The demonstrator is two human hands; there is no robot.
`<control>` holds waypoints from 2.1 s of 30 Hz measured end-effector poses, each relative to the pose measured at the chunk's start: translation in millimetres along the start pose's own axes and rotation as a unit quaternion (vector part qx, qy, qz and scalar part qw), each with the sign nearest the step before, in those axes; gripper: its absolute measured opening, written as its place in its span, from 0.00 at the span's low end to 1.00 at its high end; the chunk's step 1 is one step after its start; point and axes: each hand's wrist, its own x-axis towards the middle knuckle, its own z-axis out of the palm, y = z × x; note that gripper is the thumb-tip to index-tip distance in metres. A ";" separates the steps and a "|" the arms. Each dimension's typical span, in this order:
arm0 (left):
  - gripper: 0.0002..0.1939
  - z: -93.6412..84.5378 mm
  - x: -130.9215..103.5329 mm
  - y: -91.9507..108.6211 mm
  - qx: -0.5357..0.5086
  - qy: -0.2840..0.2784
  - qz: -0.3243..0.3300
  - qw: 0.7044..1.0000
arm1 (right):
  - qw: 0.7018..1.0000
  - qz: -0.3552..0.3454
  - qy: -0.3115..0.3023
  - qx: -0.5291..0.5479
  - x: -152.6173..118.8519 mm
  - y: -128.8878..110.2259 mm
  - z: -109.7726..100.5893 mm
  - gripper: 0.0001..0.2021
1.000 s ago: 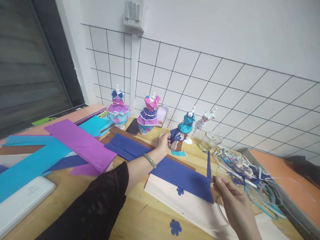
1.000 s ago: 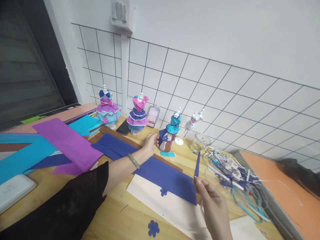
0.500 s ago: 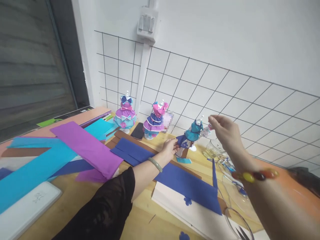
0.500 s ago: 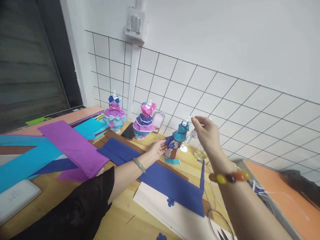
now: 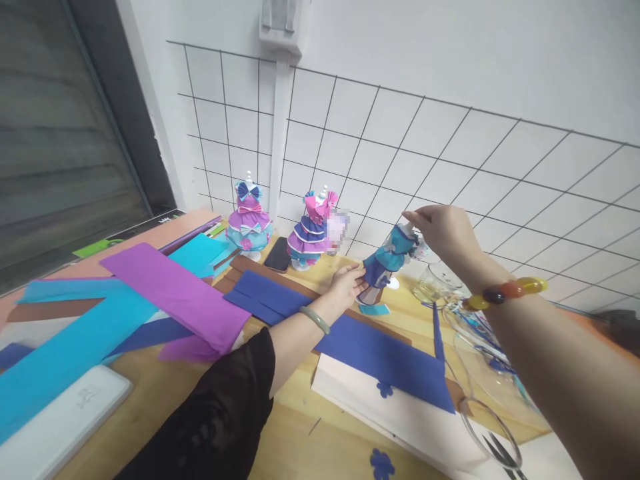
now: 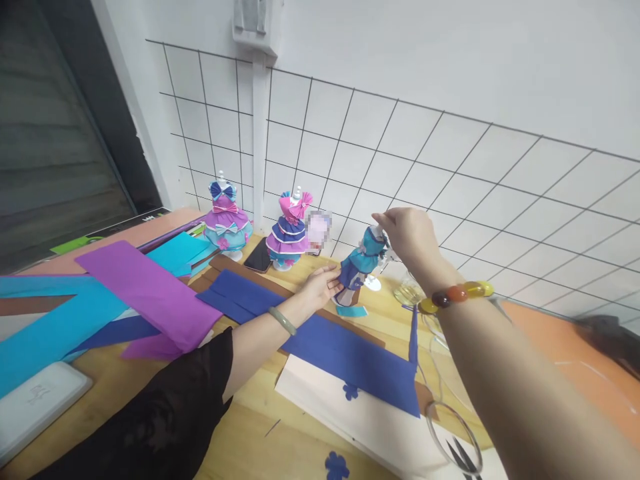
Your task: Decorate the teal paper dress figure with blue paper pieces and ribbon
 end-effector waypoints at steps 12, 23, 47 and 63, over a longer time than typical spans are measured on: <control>0.19 13.8 -21.9 -20.0 0.037 0.001 0.017 0.999 | 0.999 -0.017 -0.035 0.015 -2.0 19.7 -15.9 0.20; 0.23 18.2 -30.3 -24.4 0.040 0.031 0.061 0.997 | 0.993 -0.010 -0.040 0.112 -1.4 33.1 -12.3 0.18; 0.23 17.9 -30.4 -28.9 0.024 0.015 0.061 0.998 | 0.922 0.133 -0.001 0.365 -128.5 18.4 23.1 0.16; 0.22 13.3 -28.5 -33.1 0.009 -0.029 0.066 0.997 | 0.897 0.234 -0.067 0.369 -145.9 7.8 80.6 0.20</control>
